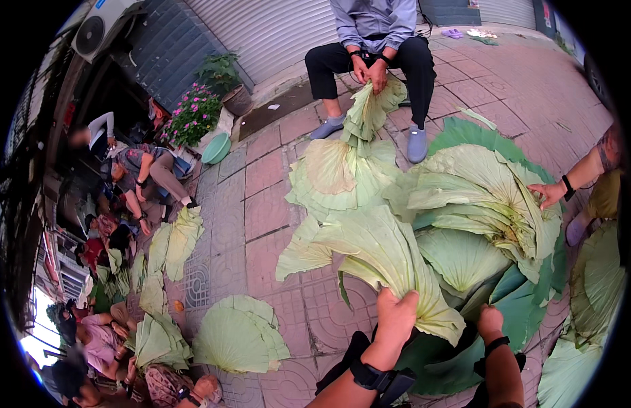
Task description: The person sorts large green leaves on a paved outdoor area, picking them up from a pile on the ground and stacking them together by hand.
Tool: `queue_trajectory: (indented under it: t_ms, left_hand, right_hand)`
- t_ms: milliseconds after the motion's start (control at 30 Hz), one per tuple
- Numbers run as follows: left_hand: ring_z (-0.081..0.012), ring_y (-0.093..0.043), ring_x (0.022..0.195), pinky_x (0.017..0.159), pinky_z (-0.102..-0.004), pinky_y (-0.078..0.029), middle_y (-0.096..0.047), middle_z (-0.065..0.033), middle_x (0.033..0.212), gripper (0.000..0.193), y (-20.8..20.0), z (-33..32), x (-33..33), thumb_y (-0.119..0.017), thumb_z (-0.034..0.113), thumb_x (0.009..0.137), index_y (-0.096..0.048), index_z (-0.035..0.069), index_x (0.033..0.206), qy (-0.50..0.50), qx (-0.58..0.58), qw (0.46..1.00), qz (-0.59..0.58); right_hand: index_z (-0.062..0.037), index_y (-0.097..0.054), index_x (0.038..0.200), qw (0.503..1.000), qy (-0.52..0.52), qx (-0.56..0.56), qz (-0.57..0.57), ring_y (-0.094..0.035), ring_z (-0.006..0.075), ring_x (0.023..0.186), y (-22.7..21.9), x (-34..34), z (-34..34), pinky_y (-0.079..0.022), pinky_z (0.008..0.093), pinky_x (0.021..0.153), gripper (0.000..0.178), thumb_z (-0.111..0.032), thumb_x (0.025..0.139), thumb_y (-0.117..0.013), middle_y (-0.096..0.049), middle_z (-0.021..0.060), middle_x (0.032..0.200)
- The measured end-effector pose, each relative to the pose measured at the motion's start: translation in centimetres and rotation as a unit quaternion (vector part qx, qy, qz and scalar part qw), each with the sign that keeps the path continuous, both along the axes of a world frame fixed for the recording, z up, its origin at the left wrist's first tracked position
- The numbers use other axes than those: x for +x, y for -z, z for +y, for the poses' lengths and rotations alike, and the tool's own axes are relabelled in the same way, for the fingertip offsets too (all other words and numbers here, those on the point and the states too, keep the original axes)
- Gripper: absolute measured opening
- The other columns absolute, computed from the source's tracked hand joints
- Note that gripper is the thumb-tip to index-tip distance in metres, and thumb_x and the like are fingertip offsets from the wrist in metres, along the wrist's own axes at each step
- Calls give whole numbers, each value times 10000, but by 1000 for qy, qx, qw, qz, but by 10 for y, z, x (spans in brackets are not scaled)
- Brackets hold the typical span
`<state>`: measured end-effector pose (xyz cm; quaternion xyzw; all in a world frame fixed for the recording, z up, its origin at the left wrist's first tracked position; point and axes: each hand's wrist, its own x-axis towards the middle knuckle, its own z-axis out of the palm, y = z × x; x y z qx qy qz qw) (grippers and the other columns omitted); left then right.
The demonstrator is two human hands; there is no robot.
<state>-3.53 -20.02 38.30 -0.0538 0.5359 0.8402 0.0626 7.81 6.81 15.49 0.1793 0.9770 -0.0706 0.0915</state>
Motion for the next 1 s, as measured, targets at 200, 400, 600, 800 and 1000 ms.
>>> queue_trajectory:
  t_ms: [200, 400, 600, 800, 1000]
  left_hand:
    - [-315, -611, 936, 834, -345, -459, -637, -198, 996, 366, 22, 15, 23, -493, -6, 748, -536, -29, 1111, -38, -141, 985, 88]
    - [-418, -572, 981, 843, -409, -456, -618, -252, 1019, 406, 46, 5, 57, -497, -16, 718, -540, -10, 1122, -15, -225, 973, 43]
    - [-442, -556, 977, 826, -429, -449, -603, -274, 1014, 381, 54, -6, 85, -510, -10, 718, -542, -22, 1097, -19, -253, 965, 65]
    - [-448, -552, 969, 824, -430, -445, -598, -284, 993, 375, 42, -23, 100, -504, -17, 713, -539, -36, 1085, -21, -281, 956, 79]
    - [-441, -557, 958, 817, -427, -444, -601, -280, 973, 388, 25, -20, 105, -474, -36, 705, -533, -37, 1088, -25, -295, 945, 141]
  right_hand:
    - [-150, -266, 1425, 975, 77, -54, 204, -566, 400, 638, -81, 41, 18, -461, 453, 580, 781, 86, 719, -503, -612, 200, 765]
    - [-20, -352, 1367, 844, 77, -395, 354, -598, 229, 924, -173, 98, 2, -459, 313, 833, 723, 153, 668, -418, -607, 157, 1043]
    - [48, -445, 1272, 773, 83, -559, 288, -542, 181, 1048, -162, 132, -7, -389, 275, 940, 630, 157, 654, -387, -561, 99, 1140]
    - [40, -550, 1091, 806, -47, -540, 237, -538, 119, 886, -181, 130, -11, -408, 225, 822, 499, 149, 627, -402, -578, 36, 965]
    - [41, -610, 844, 863, -63, -498, 61, -459, 74, 612, -191, 135, -20, -365, 219, 558, 294, 126, 602, -465, -527, -42, 678]
